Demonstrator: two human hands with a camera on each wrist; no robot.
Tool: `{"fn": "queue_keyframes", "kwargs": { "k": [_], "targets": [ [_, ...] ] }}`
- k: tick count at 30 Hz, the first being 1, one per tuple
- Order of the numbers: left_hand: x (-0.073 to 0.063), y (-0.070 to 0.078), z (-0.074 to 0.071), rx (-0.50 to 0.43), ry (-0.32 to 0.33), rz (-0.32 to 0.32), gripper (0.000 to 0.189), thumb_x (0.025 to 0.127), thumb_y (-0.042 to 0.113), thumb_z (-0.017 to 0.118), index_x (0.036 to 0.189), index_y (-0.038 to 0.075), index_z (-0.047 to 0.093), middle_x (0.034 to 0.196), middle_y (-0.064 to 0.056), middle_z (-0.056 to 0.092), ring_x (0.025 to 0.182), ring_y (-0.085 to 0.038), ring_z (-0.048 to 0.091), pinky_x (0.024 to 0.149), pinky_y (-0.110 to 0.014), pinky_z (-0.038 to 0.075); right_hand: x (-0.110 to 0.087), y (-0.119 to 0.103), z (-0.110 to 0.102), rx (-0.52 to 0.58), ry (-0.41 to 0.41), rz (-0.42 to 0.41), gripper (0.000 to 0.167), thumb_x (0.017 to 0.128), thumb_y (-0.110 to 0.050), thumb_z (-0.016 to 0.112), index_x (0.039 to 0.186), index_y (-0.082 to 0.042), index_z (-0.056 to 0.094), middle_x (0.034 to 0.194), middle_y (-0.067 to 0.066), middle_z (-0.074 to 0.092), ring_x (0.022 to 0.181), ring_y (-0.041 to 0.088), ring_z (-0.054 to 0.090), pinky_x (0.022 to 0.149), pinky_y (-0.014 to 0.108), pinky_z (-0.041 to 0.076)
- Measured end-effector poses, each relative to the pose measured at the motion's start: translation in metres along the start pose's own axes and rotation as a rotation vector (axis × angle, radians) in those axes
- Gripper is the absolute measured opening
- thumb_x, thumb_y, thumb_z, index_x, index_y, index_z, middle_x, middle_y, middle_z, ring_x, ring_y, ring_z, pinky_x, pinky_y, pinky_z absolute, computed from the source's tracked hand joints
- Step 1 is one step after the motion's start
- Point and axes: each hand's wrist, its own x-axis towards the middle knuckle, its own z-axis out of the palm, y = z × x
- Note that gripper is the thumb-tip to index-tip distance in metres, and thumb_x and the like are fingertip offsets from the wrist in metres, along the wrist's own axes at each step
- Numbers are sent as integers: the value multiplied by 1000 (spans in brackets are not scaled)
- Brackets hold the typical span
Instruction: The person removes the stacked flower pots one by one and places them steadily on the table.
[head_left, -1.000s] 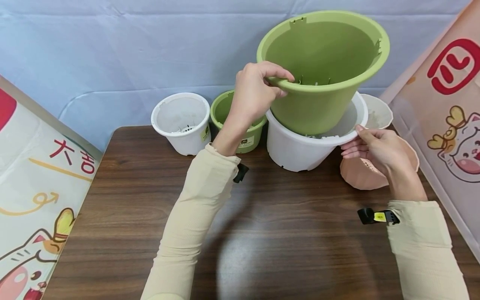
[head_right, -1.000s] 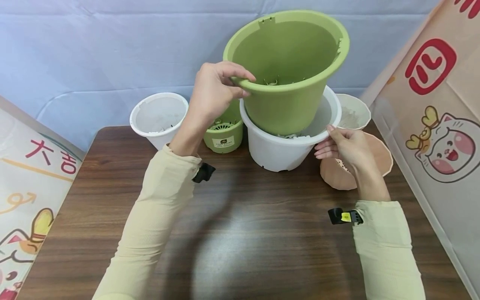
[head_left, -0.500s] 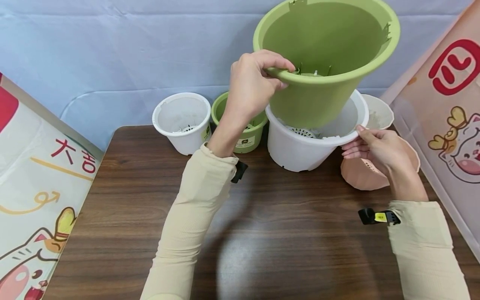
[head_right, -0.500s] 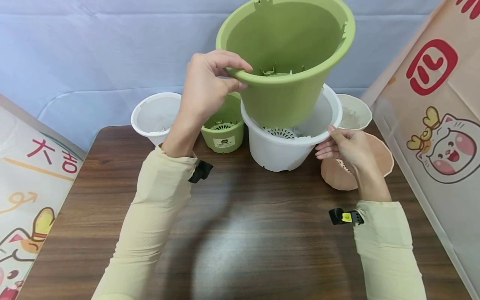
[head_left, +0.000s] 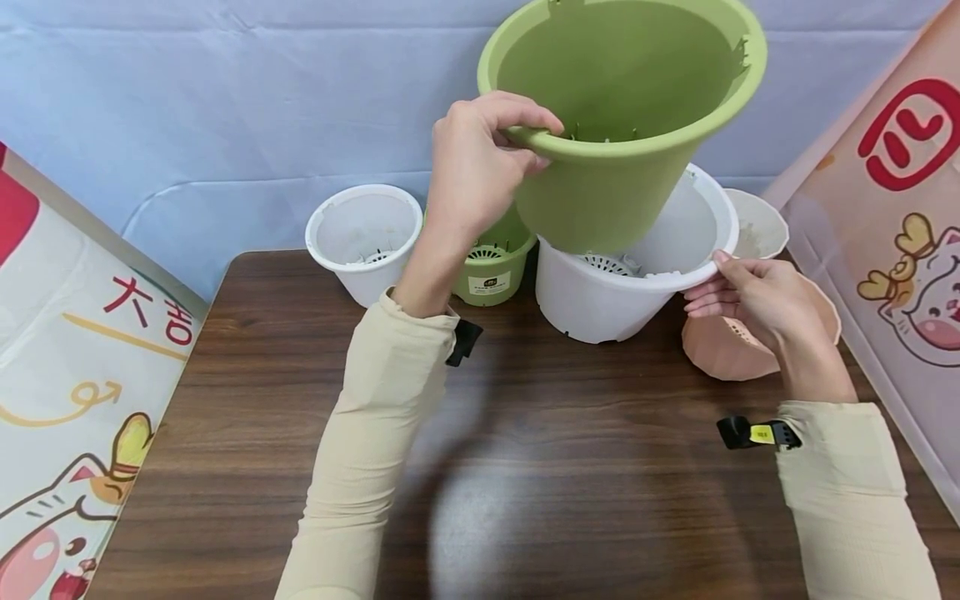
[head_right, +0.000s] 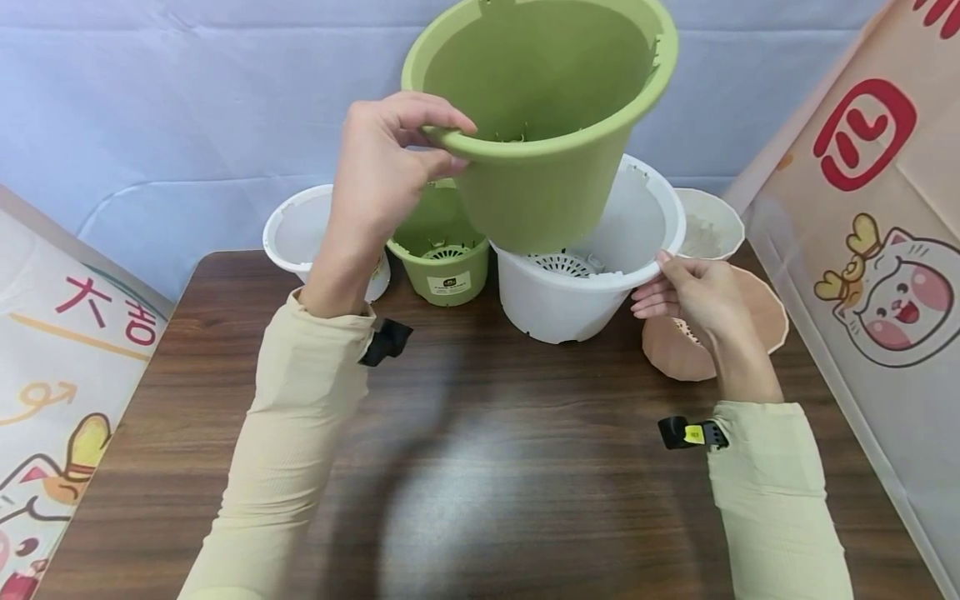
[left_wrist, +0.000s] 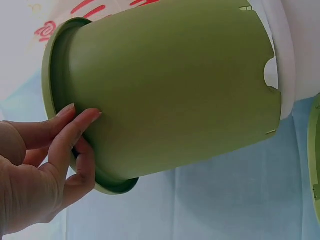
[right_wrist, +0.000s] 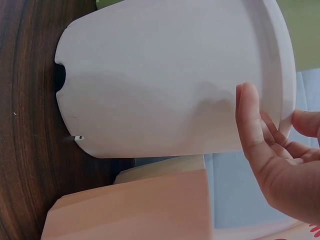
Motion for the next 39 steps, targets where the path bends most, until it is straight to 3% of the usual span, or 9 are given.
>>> {"fn": "queue_keyframes", "kwargs": {
  "k": [13,23,29,39],
  "targets": [
    [-9,-6,-19,-42,58,-10,23,73,-13,67,87,4,73,92,-1,66,65,-12,59,63,-20,50,1,0,-1,-30,4,-11,28,94,-24,49,82,-4,65,70,15,66,62,24,66,59,33,55],
    [-18,-14,-35,-64,101,-36,24,73,-15,64,87,3,72,94,-3,65,69,-14,60,67,-20,51,2,1,-1,-60,9,-11,28,94,-25,48,83,-5,65,71,14,66,63,23,66,59,32,55],
    [-25,-20,-42,-74,145,-13,22,73,-16,63,86,0,72,91,-6,65,72,-15,58,68,-22,52,1,2,-3,-48,0,-26,28,94,-25,49,83,-4,65,71,14,66,62,23,66,58,33,55],
    [-37,-29,-55,-1,188,3,18,73,-11,67,85,2,72,89,-3,65,71,-13,56,71,-21,50,1,3,-4,-32,-20,-33,28,94,-25,49,84,-4,65,72,14,66,63,24,66,58,33,55]
  ]
}}
